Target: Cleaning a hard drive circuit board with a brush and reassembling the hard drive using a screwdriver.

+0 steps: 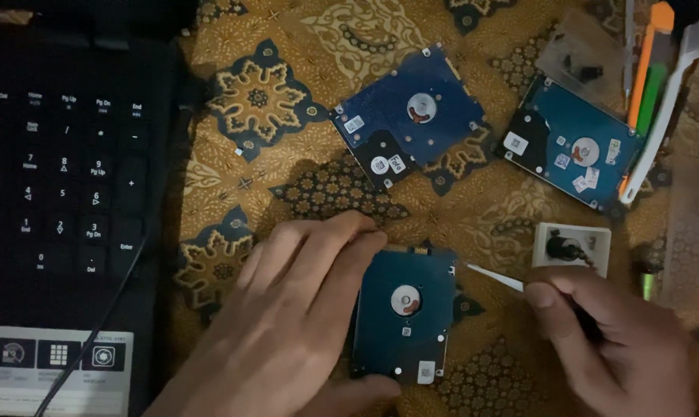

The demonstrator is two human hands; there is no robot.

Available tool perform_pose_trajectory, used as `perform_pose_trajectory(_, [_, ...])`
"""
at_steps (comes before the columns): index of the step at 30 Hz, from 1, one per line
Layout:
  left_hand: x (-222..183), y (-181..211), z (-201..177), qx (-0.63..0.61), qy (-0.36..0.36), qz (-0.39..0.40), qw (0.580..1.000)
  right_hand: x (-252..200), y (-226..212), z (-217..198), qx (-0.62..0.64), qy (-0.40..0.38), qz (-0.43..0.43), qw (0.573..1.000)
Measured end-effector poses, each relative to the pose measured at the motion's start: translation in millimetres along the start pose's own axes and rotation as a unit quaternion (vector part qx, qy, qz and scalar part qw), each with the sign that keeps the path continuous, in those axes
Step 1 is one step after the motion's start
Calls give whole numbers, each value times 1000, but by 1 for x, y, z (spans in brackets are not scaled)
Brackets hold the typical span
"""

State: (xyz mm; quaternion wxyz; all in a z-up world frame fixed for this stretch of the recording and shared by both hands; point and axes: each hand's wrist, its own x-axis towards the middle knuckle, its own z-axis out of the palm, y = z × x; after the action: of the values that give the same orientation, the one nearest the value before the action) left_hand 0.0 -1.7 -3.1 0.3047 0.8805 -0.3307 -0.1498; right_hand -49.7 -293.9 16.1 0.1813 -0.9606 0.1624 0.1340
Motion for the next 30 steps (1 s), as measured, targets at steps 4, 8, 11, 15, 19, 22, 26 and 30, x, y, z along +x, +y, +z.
perform_pose_trajectory(4, [1, 3, -4, 17, 13, 11, 1000, -2, -4, 4, 76, 30, -45, 996])
perform_pose_trajectory(8, [1, 3, 1, -4, -9, -12, 1000, 1, 5, 4, 37, 2, -16, 999])
perform_pose_trajectory(11, [1, 1, 3, -10, -17, -15, 1000, 3, 3, 2, 75, 14, -68, 995])
perform_pose_trajectory(15, [2, 3, -2, 3, -9, -5, 1000, 3, 4, 0, 79, 7, -31, 996])
perform_pose_trajectory(19, [4, 3, -3, -18, -25, -13, 999, 1, -7, -3, 94, 5, 13, 995])
perform_pose_trajectory(22, [3, 4, -7, 13, -10, 2, 1000, 1, -2, 0, 105, 4, 12, 994])
perform_pose_trajectory(26, [5, 2, -8, 7, -22, 3, 1000, 1, -3, -1, 106, 3, 42, 994])
perform_pose_trajectory(30, [7, 3, -13, -32, -34, -4, 999, 1, -2, -1, 106, 2, 26, 994])
